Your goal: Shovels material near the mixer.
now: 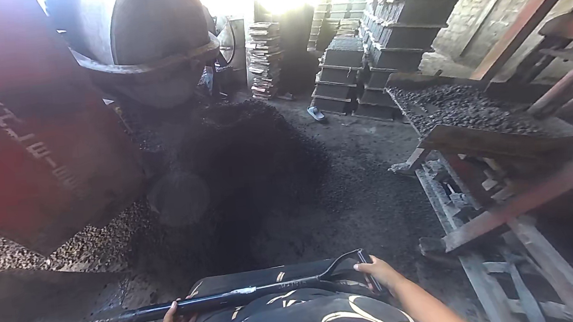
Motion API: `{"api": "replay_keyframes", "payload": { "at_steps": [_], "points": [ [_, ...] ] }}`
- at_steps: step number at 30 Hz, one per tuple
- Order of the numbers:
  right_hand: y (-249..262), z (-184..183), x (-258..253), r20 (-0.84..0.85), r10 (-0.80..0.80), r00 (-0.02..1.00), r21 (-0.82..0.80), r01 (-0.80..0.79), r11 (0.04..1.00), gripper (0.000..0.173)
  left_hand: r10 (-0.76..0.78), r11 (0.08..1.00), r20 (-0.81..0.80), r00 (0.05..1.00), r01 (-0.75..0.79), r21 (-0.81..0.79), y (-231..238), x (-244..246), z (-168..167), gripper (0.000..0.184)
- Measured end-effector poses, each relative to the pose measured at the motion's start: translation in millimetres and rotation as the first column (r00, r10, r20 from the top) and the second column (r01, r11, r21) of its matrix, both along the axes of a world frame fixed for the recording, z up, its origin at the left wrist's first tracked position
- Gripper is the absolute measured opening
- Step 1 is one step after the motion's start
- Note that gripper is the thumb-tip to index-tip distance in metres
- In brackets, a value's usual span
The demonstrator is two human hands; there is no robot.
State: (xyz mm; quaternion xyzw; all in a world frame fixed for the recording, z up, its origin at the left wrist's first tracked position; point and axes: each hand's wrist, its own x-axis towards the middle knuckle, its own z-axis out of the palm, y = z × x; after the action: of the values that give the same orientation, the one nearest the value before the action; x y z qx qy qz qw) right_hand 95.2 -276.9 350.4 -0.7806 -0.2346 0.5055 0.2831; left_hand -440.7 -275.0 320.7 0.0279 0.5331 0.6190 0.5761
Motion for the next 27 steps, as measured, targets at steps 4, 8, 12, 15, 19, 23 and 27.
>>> {"api": "replay_keyframes", "payload": {
  "at_steps": [4, 8, 12, 15, 19, 23, 27],
  "points": [
    [-1.7, 1.5, -0.3, 0.000, 0.001, 1.000, -0.002, -0.001, 1.000, 0.048, -0.001, 1.000, -0.003, 1.000, 0.001, -0.006, -0.8, 0.2, 1.4, 0.024],
    [-2.6, 3.9, -2.9, 0.003, -0.003, 1.000, -0.002, 0.003, 1.000, 0.050, 0.002, 1.000, 0.016, 1.000, -0.002, -0.001, -1.7, -0.5, 2.7, 0.025],
    [-2.1, 3.8, -3.2, 0.004, 0.000, 1.000, -0.006, 0.000, 1.000, 0.049, 0.001, 1.000, 0.020, 1.000, -0.001, -0.011, -2.7, -1.0, 4.0, 0.025],
    [-2.6, 0.9, -1.7, 0.022, 0.024, 0.999, 0.003, -0.024, 1.000, 0.050, -0.004, 1.000, 0.020, 1.000, 0.004, 0.003, -4.1, 0.2, 6.5, 0.026],
    [-1.9, 2.6, -1.8, 0.025, 0.024, 0.999, -0.003, -0.024, 1.000, 0.049, -0.006, 1.000, 0.025, 1.000, 0.006, 0.004, -4.6, -1.2, 4.6, 0.026],
    [-2.4, 0.1, -1.7, 0.022, 0.008, 1.000, 0.004, -0.009, 1.000, 0.048, -0.005, 1.000, 0.034, 0.999, 0.004, 0.007, -4.7, -2.1, 4.2, 0.026],
    [-3.4, -2.0, -1.1, 0.024, 0.001, 1.000, 0.023, -0.001, 1.000, 0.048, -0.010, 1.000, 0.038, 0.999, 0.009, 0.022, -4.9, -3.4, 2.6, 0.026]
  ]
}}
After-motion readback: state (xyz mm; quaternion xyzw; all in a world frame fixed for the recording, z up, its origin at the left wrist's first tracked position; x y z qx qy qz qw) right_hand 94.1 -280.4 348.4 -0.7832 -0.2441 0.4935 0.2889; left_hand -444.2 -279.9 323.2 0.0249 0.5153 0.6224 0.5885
